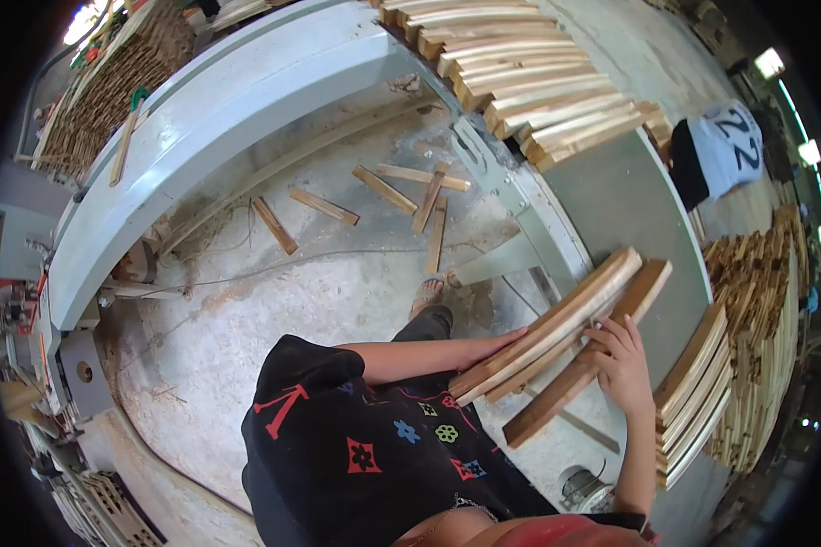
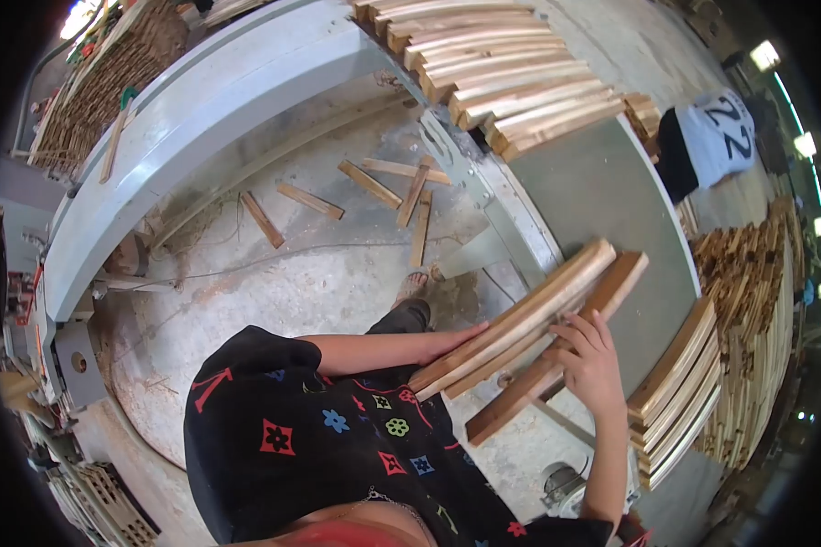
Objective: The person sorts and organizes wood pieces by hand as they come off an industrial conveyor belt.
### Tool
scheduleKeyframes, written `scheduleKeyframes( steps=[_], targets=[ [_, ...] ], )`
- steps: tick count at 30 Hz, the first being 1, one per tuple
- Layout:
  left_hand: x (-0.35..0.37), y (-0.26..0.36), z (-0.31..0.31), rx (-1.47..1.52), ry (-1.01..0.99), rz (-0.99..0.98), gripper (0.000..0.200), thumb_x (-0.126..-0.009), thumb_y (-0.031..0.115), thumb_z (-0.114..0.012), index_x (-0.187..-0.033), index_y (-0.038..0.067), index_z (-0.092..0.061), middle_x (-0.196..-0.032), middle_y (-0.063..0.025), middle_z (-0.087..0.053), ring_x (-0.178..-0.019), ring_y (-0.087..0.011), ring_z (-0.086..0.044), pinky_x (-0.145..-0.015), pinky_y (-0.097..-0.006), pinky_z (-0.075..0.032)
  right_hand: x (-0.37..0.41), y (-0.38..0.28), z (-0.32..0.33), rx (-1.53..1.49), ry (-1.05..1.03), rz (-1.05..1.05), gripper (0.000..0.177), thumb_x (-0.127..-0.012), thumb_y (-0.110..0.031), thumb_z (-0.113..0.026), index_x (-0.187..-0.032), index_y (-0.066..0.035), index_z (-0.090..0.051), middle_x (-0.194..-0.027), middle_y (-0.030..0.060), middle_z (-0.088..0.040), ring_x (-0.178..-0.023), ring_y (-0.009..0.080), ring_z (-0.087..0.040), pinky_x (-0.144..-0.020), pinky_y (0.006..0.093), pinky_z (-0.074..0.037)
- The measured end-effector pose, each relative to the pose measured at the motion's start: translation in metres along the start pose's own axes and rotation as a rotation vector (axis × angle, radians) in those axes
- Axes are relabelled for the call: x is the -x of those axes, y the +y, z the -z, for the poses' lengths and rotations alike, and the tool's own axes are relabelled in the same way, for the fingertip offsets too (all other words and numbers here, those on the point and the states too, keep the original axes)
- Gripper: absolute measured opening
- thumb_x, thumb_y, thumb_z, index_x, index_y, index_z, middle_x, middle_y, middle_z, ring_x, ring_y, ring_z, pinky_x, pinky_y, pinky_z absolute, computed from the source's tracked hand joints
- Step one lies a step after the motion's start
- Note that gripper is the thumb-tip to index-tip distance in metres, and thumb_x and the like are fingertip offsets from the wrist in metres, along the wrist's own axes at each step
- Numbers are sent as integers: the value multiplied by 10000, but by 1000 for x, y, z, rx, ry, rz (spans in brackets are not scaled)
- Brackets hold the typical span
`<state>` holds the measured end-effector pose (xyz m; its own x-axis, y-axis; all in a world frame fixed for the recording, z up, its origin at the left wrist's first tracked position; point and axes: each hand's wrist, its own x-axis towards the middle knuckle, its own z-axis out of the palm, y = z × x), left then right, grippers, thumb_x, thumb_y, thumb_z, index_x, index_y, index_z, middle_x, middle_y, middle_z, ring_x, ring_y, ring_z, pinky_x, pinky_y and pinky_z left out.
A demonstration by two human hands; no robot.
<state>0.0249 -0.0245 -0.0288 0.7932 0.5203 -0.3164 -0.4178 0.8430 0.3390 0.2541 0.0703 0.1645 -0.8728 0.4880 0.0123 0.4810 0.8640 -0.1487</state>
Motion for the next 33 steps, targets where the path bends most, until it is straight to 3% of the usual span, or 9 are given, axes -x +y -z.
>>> scheduleKeyframes(
  steps=[8, 12, 14, 18, 24, 26, 27, 30, 33],
  targets=[
    [0, 12, -2, -33, 113, 5, 916, -905, 779, -415, -1507, 88, -428, -1487, -147, -495, -1325, -236, -527, -1108, -396, -430, -10, 18, -33, 116, 77, 171, 127, -764, -131, -650, -883, -90, -633, -1293, 84, -609, -1242, 274, -550, -1099, 445, -435],
    [-4, 3, 21, -55, 201, 72, 977, -866, 828, -410, -1505, 89, -426, -1368, -154, -578, -1213, -252, -590, -1038, -434, -475, 4, 38, -47, 276, 63, 331, 182, -787, -137, -661, -948, -103, -583, -1425, 77, -547, -1309, 279, -513, -1055, 472, -449],
    [-7, 0, 20, -10, 41, 1, 1017, -849, 876, -323, -1513, 111, -420, -1321, -151, -594, -1176, -258, -590, -1030, -446, -461, 11, 48, -49, 364, 94, 339, 237, -808, -150, -632, -1034, -121, -566, -1428, 47, -541, -1316, 270, -498, -1030, 450, -446],
    [-3, -3, 5, -9, -3, 19, 1085, -804, 922, -305, -1574, 158, -309, -1489, -124, -464, -1353, -283, -456, -1087, -491, -397, 19, 52, -49, 397, 99, 352, 257, -848, -170, -586, -1103, -143, -565, -1298, 25, -577, -1223, 218, -534, -1028, 393, -451],
    [-9, -13, 11, 126, 32, -1, 1020, -796, 916, -341, -1390, 102, -496, -1312, -118, -580, -1205, -271, -567, -1059, -505, -443, 17, 50, -37, 454, 86, 409, 390, -795, -166, -642, -1177, -139, -564, -1204, 27, -583, -1167, 199, -564, -1081, 378, -450],
    [-29, -34, 64, 281, -182, -27, 971, -796, 908, -368, -1298, 100, -563, -1206, -106, -630, -1121, -269, -609, -1038, -510, -463, 13, 44, -15, 461, 164, 363, 388, -793, -156, -668, -1169, -118, -577, -1174, 53, -611, -1132, 220, -592, -1087, 389, -453],
    [-22, -25, 45, 247, 43, -18, 883, -806, 878, -427, -1162, 90, -610, -1034, -87, -653, -981, -258, -644, -975, -473, -511, 12, 38, 0, 454, 198, 343, 388, -792, -152, -681, -1165, -108, -583, -1159, 66, -625, -1114, 231, -606, -1090, 394, -454],
    [-33, -29, 65, 199, 15, -27, 898, -828, 870, -396, -1183, 73, -607, -1011, -94, -651, -955, -254, -654, -906, -415, -535, 23, 31, 48, 395, 374, 35, 368, -831, -191, -727, -1151, -65, -597, -1093, 128, -665, -1022, 284, -657, -977, 398, -522],
    [-33, -25, 45, 181, -9, -31, 772, -879, 814, -401, -1161, 130, -619, -1013, -44, -634, -1024, -242, -616, -945, -405, -486, 17, -7, 62, 268, 568, -578, 377, -893, -278, -719, -1148, -29, -596, -1036, 167, -683, -937, 322, -679, -831, 406, -560]
  ],
)
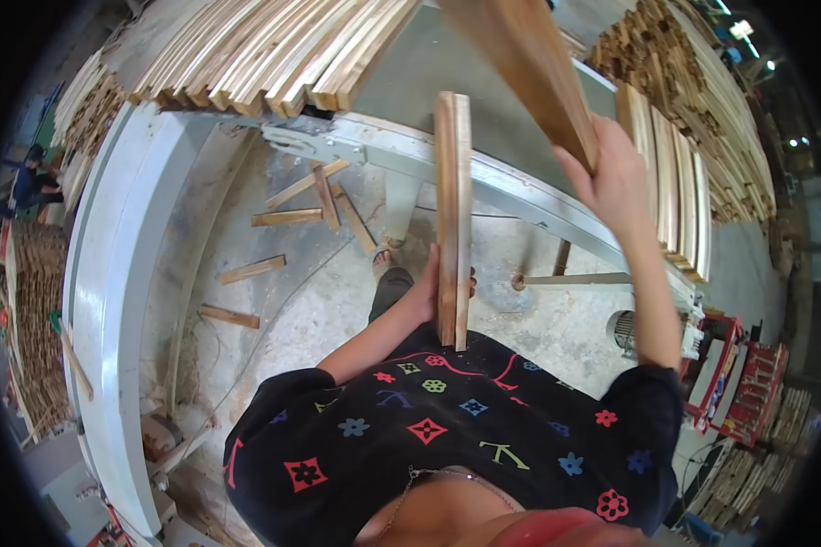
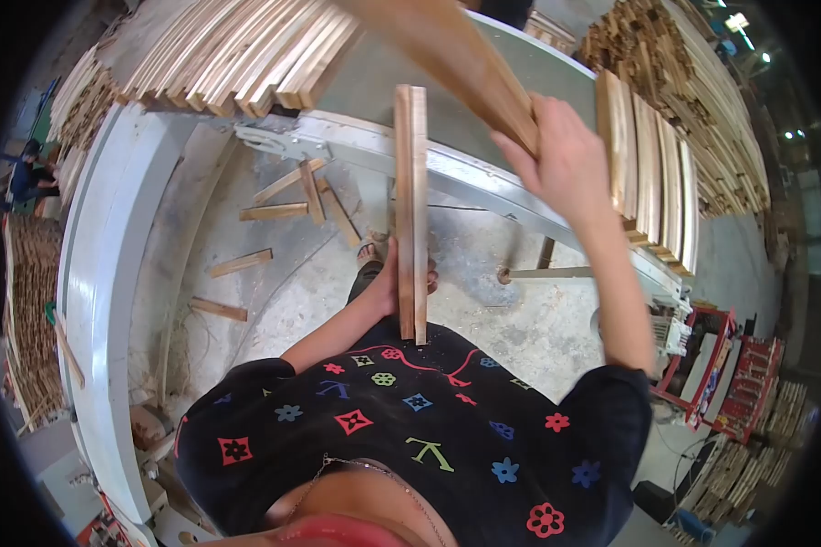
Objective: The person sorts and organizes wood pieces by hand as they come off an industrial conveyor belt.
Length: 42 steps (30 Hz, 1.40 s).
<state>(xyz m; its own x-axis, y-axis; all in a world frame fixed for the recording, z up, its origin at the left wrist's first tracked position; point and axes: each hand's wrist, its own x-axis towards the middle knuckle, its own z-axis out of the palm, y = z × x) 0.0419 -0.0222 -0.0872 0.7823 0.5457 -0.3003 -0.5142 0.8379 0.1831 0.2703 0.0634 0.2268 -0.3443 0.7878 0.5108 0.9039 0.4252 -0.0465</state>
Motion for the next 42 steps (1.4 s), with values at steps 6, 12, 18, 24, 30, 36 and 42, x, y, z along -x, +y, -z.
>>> scheduleKeyframes(
  steps=[6, 12, 18, 24, 30, 36, 42],
  targets=[
    [2, 6, -56, -185, 33, -186, 995, -856, 866, -298, -1586, 191, -256, -1587, -46, -374, -1451, -286, -360, -1175, -503, -329, 53, -36, -85, -387, -182, -660, 545, -928, -480, -617, -1008, 59, -640, -880, 300, -687, -848, 472, -671, -750, 510, -534],
    [19, 15, -65, -35, 133, -71, 866, -954, 759, -267, -1555, 136, -286, -1483, -121, -464, -1353, -298, -480, -1124, -503, -405, 58, -105, -124, -399, -181, -817, 538, -927, -485, -612, -1068, 34, -620, -921, 247, -685, -860, 442, -663, -755, 491, -527],
    [49, 38, -80, 19, -12, -99, 758, -1020, 640, -292, -1543, 91, -316, -1479, -150, -468, -1347, -339, -484, -1134, -548, -378, 89, -105, -160, -943, -17, -894, 456, -976, -368, -624, -1199, 24, -555, -1055, 199, -667, -904, 318, -662, -790, 415, -527],
    [54, 46, -60, -14, 47, -49, 821, -989, 651, -375, -1528, 33, -332, -1511, -191, -438, -1357, -378, -471, -1139, -560, -358, 68, -110, -157, -899, 63, -875, 386, -990, -294, -635, -1196, 28, -575, -1064, 181, -664, -944, 249, -643, -868, 356, -507],
    [54, 59, -67, -24, 224, 7, 808, -980, 651, -433, -1518, 53, -358, -1502, -175, -454, -1352, -346, -481, -1120, -498, -394, 42, -133, -164, -402, -38, -581, 921, -807, -389, -764, -1443, 113, -326, -1340, 345, -449, -1145, 459, -497, -997, 496, -428],
    [29, 105, -70, 284, 72, 113, 839, -944, 717, -418, -1513, 103, -377, -1460, -155, -503, -1349, -355, -480, -1154, -547, -346, -62, -81, -202, -420, -258, -621, 1099, -776, -450, -753, -1475, 186, -190, -1376, 377, -389, -1193, 503, -449, -1046, 518, -392],
    [42, 97, -44, 146, -115, 149, 968, -977, 729, -239, -1517, -71, -308, -1576, -218, -350, -1453, -319, -372, -1199, -427, -298, -230, -2, -300, -482, -240, -858, 1106, -753, -543, -782, -1447, 173, -302, -1380, 332, -463, -1267, 438, -504, -1046, 479, -446]
  ],
)
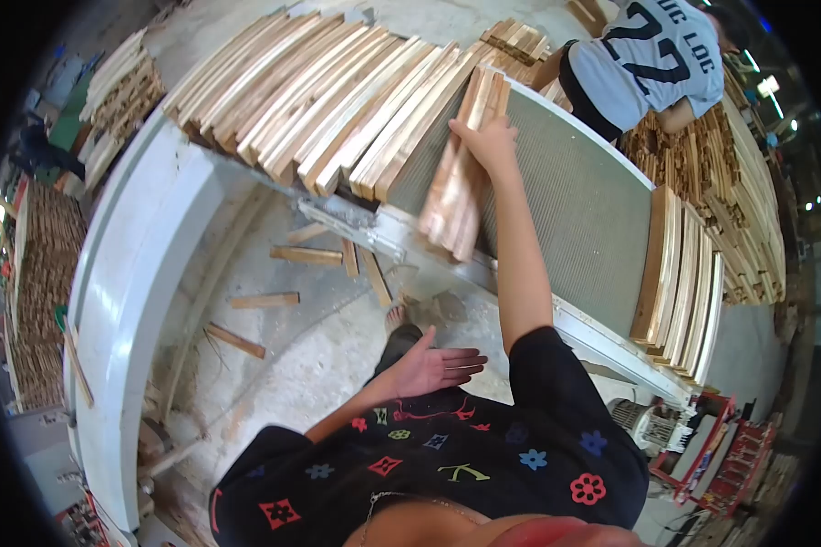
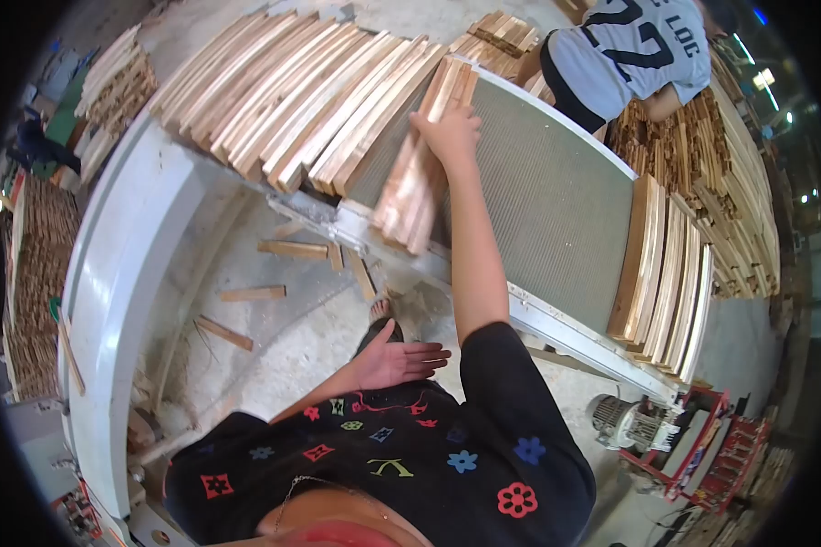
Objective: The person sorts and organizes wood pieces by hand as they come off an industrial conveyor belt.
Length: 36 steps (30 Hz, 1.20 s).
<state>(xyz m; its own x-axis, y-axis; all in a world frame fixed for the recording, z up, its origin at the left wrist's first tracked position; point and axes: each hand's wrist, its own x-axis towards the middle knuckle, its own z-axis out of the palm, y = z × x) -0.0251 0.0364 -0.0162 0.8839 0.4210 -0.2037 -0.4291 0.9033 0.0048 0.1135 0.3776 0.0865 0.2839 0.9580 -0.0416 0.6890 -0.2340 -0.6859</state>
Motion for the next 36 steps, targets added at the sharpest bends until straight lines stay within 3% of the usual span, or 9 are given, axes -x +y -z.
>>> scheduleKeyframes(
  steps=[3, 5, 7, 9, 13, 17, 22, 24, 36],
  targets=[
    [17, 25, 6, -94, 165, -96, 922, -1004, 689, -227, -1517, -74, -303, -1575, -227, -346, -1461, -313, -359, -1204, -414, -293, -37, 19, 1, -605, -289, 175, 920, -775, -517, -787, -1371, 113, -478, -1248, 254, -620, -1152, 329, -617, -966, 397, -509],
    [21, 34, 18, -220, 201, -109, 891, -1021, 661, -224, -1517, -75, -297, -1578, -229, -339, -1472, -309, -340, -1208, -406, -288, -16, 54, -4, -793, -258, 260, 645, -844, -403, -774, -1265, 50, -588, -1251, 181, -655, -1099, 233, -653, -873, 333, -539],
    [16, 42, 6, -303, 248, -86, 881, -1026, 648, -240, -1510, -85, -301, -1568, -238, -350, -1469, -311, -346, -1214, -406, -283, 47, 88, 32, -904, -55, 236, 577, -847, -364, -769, -1250, 11, -597, -1272, 196, -626, -1105, 282, -640, -910, 388, -517],
    [14, 41, 11, -433, 301, -65, 910, -1014, 665, -263, -1507, -98, -296, -1566, -248, -346, -1462, -316, -358, -1215, -413, -286, 92, 147, 105, 58, 567, 549, 547, -833, -336, -759, -1253, -27, -594, -1287, 220, -587, -1144, 340, -598, -954, 492, -473],
    [-8, 23, 22, -472, 214, 19, 854, -1036, 622, -258, -1507, -89, -305, -1560, -239, -363, -1458, -309, -365, -1207, -402, -303, 157, 251, 205, 654, 1042, -18, 542, -778, -332, -756, -1201, -36, -588, -1241, 225, -576, -1190, 399, -548, -940, 535, -448],
    [-50, -21, 24, -568, 286, 136, 801, -1053, 584, -269, -1485, -86, -345, -1552, -232, -381, -1437, -293, -398, -1199, -395, -316, 165, 288, 258, 609, 648, -287, 660, -715, -391, -797, -1173, 9, -543, -1181, 244, -571, -1120, 389, -564, -925, 517, -450],
    [-71, -74, 4, -694, 248, 289, 759, -1058, 575, -288, -1502, -37, -355, -1538, -168, -436, -1429, -240, -411, -1152, -343, -345, 131, 306, 260, 531, 703, -159, 541, -808, -309, -693, -1221, 9, -550, -1244, 285, -557, -1170, 419, -536, -985, 531, -423],
    [-87, -77, 7, -728, 195, 345, 730, -1063, 566, -287, -1510, -6, -368, -1540, -121, -450, -1425, -209, -419, -1126, -314, -354, 100, 337, 233, 774, 862, -134, 541, -845, -286, -619, -1305, -12, -541, -1326, 303, -521, -1159, 406, -532, -986, 522, -405],
    [-68, -111, -15, -807, 178, 326, 719, -1074, 555, -234, -1403, 2, -553, -1480, -90, -525, -1355, -188, -474, -1158, -339, -296, 113, 311, 249, 585, 617, -252, 411, -918, -211, -517, -1312, -104, -563, -1230, 285, -549, -1090, 426, -564, -921, 521, -426]
  ],
)
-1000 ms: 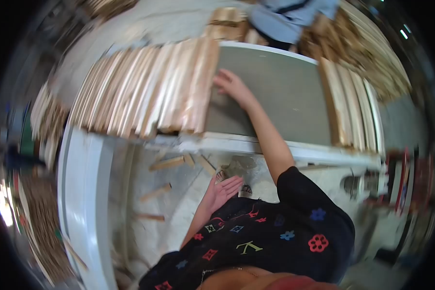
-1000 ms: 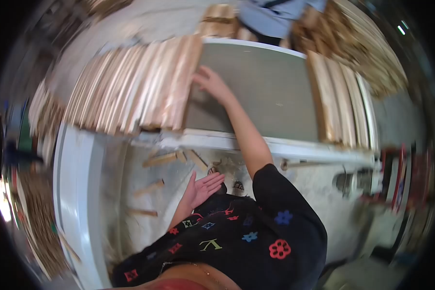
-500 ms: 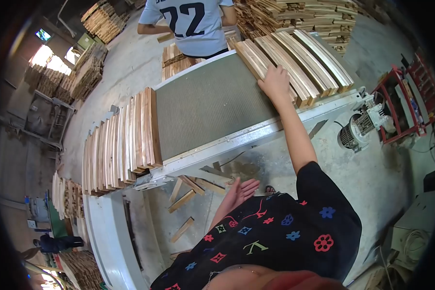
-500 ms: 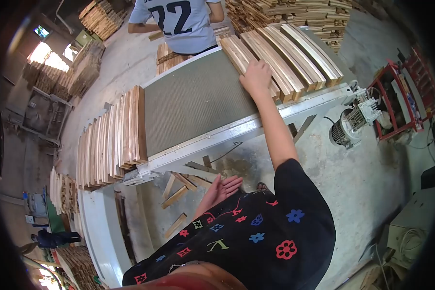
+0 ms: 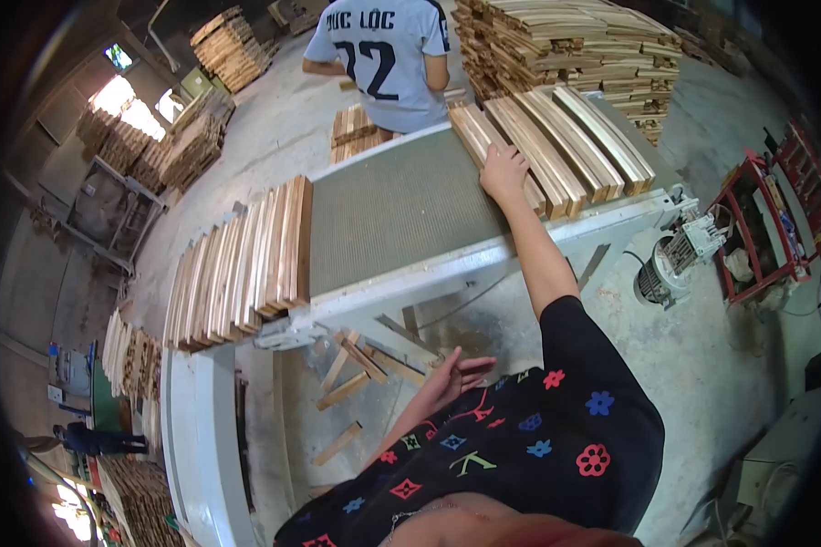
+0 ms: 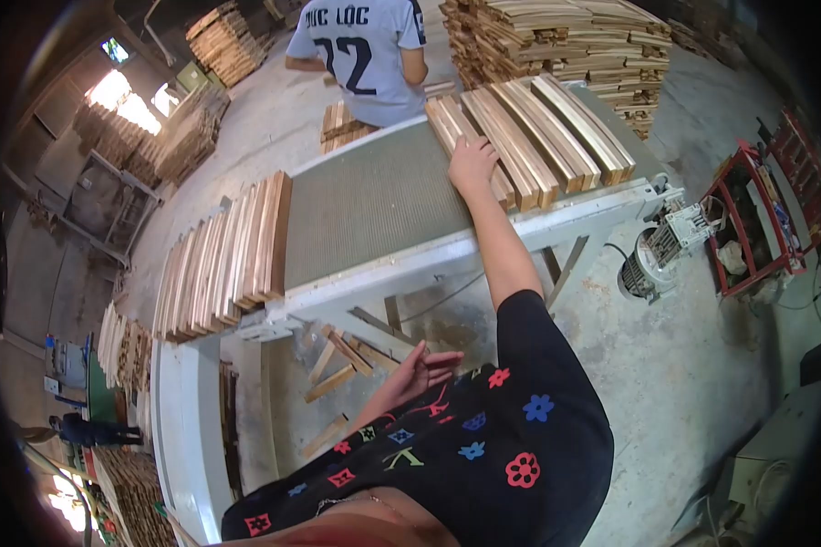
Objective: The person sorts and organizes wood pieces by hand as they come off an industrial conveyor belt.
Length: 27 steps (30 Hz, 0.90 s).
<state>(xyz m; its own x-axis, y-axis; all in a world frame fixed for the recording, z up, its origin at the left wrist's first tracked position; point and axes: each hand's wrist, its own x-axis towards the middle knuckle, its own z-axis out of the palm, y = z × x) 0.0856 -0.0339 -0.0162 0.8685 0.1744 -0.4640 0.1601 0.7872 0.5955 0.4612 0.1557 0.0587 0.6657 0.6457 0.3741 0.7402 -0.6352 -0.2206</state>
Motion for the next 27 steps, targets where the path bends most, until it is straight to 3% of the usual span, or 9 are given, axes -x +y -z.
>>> scheduleKeyframes(
  steps=[4, 5, 7, 12, 16, 19, 21, 24, 27],
  targets=[
    [-33, 7, -1, -75, -67, -41, 797, -1035, 636, -274, -1449, -16, -475, -1485, -106, -515, -1405, -233, -437, -1198, -393, -260, 72, 2, 33, -83, 102, 146, 435, -832, -275, -700, -1205, -101, -557, -1117, 236, -557, -1022, 418, -583, -846, 529, -447],
    [-43, 13, -12, -78, 14, -78, 903, -979, 727, -268, -1436, -24, -479, -1460, -146, -529, -1373, -260, -472, -1157, -389, -339, 113, 7, 47, -94, 105, 177, 491, -809, -305, -758, -1200, -100, -542, -1088, 226, -558, -1018, 417, -583, -837, 526, -451],
    [-75, 13, -18, 80, -27, -177, 1019, -918, 804, -282, -1462, -50, -398, -1484, -166, -488, -1361, -299, -472, -1127, -417, -380, 167, 6, 90, -192, -20, 202, 562, -806, -298, -760, -1277, -104, -523, -1137, 241, -552, -1039, 421, -575, -849, 525, -448],
    [-82, 11, -69, 521, -156, -355, 1096, -801, 906, -307, -1551, 107, -308, -1539, -135, -422, -1376, -326, -453, -1138, -507, -365, 280, 0, 133, -531, -82, 151, 665, -874, -288, -701, -1421, -23, -431, -1238, 287, -527, -1110, 460, -536, -952, 525, -431],
    [-41, -23, -38, 379, 112, -256, 1106, -777, 920, -300, -1549, 127, -299, -1482, -175, -468, -1374, -331, -461, -1093, -533, -421, 286, 18, 97, -962, -361, 10, 559, -923, -338, -684, -1286, 33, -478, -1149, 236, -593, -1066, 394, -585, -945, 467, -461],
    [-21, -30, -24, 445, -189, -200, 1126, -764, 927, -319, -1551, 122, -292, -1481, -173, -471, -1347, -345, -491, -1069, -532, -448, 289, 15, 93, -1201, -575, -152, 491, -931, -283, -713, -1244, 10, -473, -1075, 181, -642, -970, 234, -644, -827, 358, -522],
    [-15, -34, -31, 493, -35, -216, 1141, -761, 926, -340, -1535, 88, -322, -1439, -190, -513, -1305, -349, -534, -1032, -511, -485, 287, 11, 104, -1405, -759, -333, 518, -937, -259, -718, -1293, 5, -449, -1099, 163, -644, -956, 178, -648, -799, 317, -531],
    [-6, -33, -36, 441, 151, -244, 1140, -781, 915, -347, -1490, 23, -384, -1358, -190, -569, -1267, -321, -564, -1013, -463, -502, 300, 19, 108, -1507, -649, -355, 544, -971, -244, -686, -1383, -21, -410, -1030, 108, -679, -909, 145, -648, -794, 282, -531],
    [-32, -70, 7, 546, -107, -98, 1183, -744, 930, -392, -1546, 64, -321, -1460, -200, -502, -1311, -374, -522, -1072, -499, -458, 306, 39, 99, -1411, -622, -397, 612, -950, -255, -713, -1398, 13, -394, -1163, 160, -635, -972, 158, -643, -799, 288, -536]
  ],
)
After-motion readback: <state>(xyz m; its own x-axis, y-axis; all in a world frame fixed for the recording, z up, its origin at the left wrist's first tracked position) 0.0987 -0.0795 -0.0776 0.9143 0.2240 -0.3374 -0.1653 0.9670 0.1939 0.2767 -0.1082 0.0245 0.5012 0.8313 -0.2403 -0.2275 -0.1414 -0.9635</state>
